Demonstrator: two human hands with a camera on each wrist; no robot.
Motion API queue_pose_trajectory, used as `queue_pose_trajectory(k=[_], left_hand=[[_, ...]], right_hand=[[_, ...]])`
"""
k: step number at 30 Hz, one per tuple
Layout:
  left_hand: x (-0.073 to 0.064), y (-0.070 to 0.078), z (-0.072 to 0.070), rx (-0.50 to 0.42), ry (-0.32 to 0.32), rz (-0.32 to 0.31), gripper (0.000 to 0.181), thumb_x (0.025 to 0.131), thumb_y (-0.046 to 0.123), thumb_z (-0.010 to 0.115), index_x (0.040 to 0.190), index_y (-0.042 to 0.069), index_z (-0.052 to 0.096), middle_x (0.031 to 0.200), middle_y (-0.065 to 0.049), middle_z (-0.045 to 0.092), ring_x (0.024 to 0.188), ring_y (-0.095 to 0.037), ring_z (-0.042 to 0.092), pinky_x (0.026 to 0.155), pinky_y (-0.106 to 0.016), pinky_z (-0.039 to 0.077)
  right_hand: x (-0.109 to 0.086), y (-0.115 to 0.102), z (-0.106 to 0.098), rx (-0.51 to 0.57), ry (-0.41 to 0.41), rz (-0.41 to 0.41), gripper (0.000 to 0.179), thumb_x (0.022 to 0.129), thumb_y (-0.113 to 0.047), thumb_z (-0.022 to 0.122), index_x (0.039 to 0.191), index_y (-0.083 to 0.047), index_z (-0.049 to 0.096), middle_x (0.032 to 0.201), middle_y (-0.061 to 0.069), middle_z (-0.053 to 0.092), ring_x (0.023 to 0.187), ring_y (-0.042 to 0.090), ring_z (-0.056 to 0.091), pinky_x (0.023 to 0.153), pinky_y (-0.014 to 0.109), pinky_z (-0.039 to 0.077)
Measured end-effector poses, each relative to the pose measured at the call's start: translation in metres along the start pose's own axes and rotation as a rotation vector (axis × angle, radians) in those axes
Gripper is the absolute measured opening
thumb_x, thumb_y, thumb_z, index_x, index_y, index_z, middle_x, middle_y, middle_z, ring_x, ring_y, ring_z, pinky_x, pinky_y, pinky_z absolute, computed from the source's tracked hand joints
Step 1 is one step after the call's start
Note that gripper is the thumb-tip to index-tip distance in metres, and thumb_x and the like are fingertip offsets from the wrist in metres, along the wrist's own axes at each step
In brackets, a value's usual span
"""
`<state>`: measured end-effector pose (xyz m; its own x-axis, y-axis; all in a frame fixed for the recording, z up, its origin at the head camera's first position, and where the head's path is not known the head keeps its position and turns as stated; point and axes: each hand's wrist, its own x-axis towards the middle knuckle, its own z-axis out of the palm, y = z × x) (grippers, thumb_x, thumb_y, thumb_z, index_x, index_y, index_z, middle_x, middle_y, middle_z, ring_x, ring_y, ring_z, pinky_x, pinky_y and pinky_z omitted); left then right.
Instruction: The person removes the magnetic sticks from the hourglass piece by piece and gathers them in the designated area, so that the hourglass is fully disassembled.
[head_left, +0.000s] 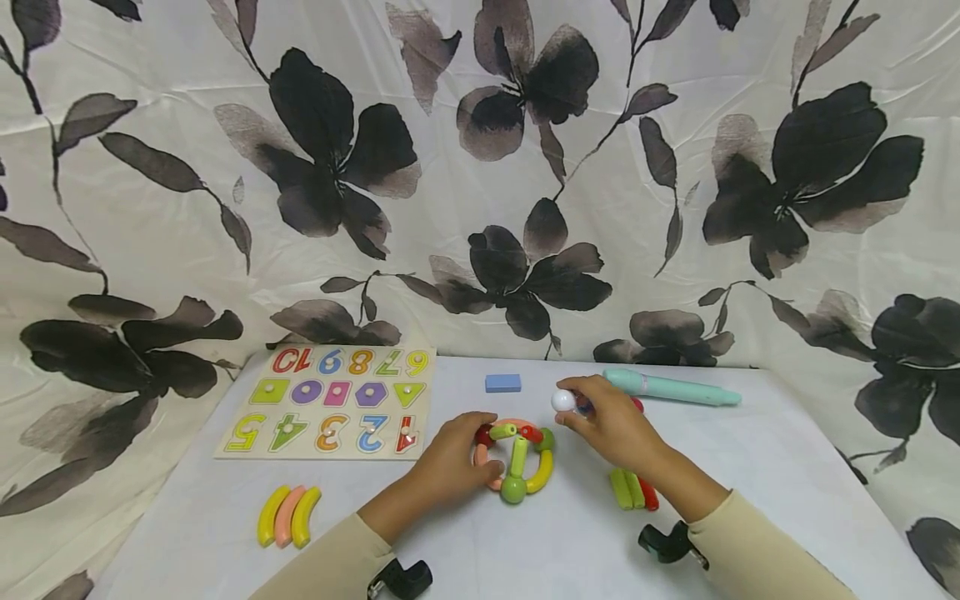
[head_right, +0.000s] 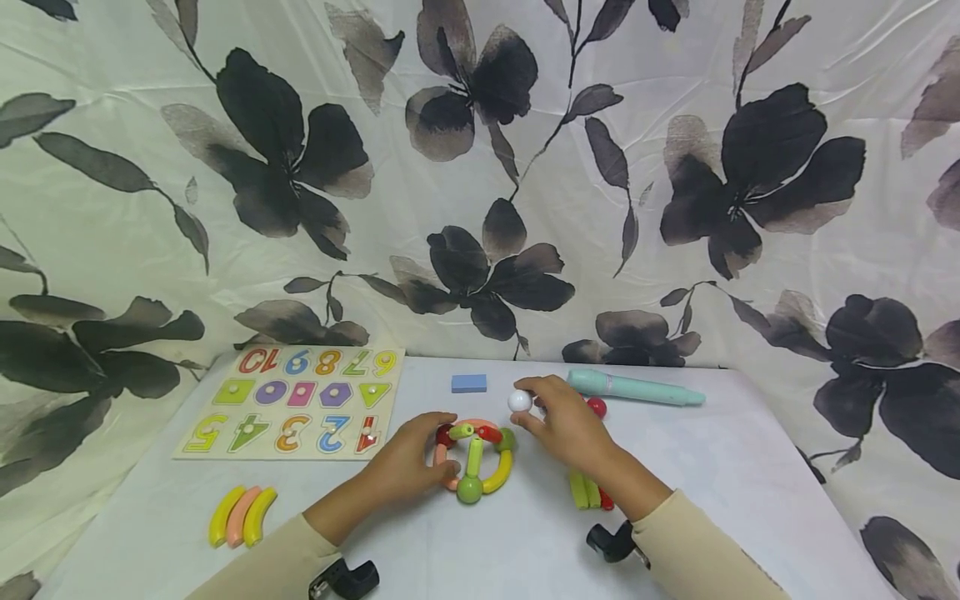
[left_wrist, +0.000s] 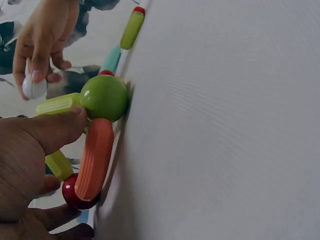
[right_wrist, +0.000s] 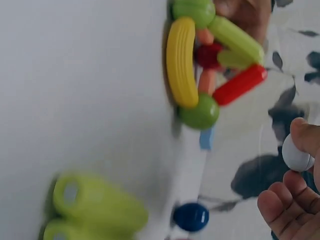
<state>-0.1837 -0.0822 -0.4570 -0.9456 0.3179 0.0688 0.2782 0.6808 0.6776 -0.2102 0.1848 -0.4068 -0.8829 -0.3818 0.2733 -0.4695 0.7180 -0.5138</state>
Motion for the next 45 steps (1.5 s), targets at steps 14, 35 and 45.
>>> queue_pose_trajectory(k=[14,35,45], left_hand=[[-0.003,-0.012,-0.001,0.039,-0.089,-0.022,0.087,0.077,0.038,0.091,0.15,0.014,0.05,0.15,-0.006,0.051,0.143,-0.031,0.04,0.115,-0.052,0.035],[-0.004,-0.015,-0.002,0.052,-0.099,-0.009,0.087,0.077,0.039,0.091,0.151,0.016,0.049,0.15,-0.004,0.052,0.143,-0.03,0.04,0.115,-0.051,0.036],[-0.004,-0.017,-0.003,0.05,-0.1,0.0,0.087,0.077,0.039,0.091,0.15,0.016,0.05,0.147,-0.004,0.054,0.142,-0.029,0.041,0.115,-0.051,0.036]], right_hand=[[-0.023,0.065,-0.041,-0.063,0.085,0.144,0.045,0.089,-0.007,0.076,0.131,0.0,0.062,0.11,0.016,0.065,0.098,0.033,0.06,0.083,0.049,0.055],[-0.035,0.128,-0.037,-0.039,0.013,0.331,0.042,0.089,-0.009,0.078,0.127,0.003,0.062,0.117,0.021,0.067,0.1,0.034,0.062,0.087,0.052,0.054],[-0.031,0.134,-0.031,-0.099,-0.039,0.334,0.044,0.089,-0.012,0.079,0.126,0.003,0.062,0.103,0.014,0.064,0.092,0.03,0.056,0.082,0.049,0.051]])
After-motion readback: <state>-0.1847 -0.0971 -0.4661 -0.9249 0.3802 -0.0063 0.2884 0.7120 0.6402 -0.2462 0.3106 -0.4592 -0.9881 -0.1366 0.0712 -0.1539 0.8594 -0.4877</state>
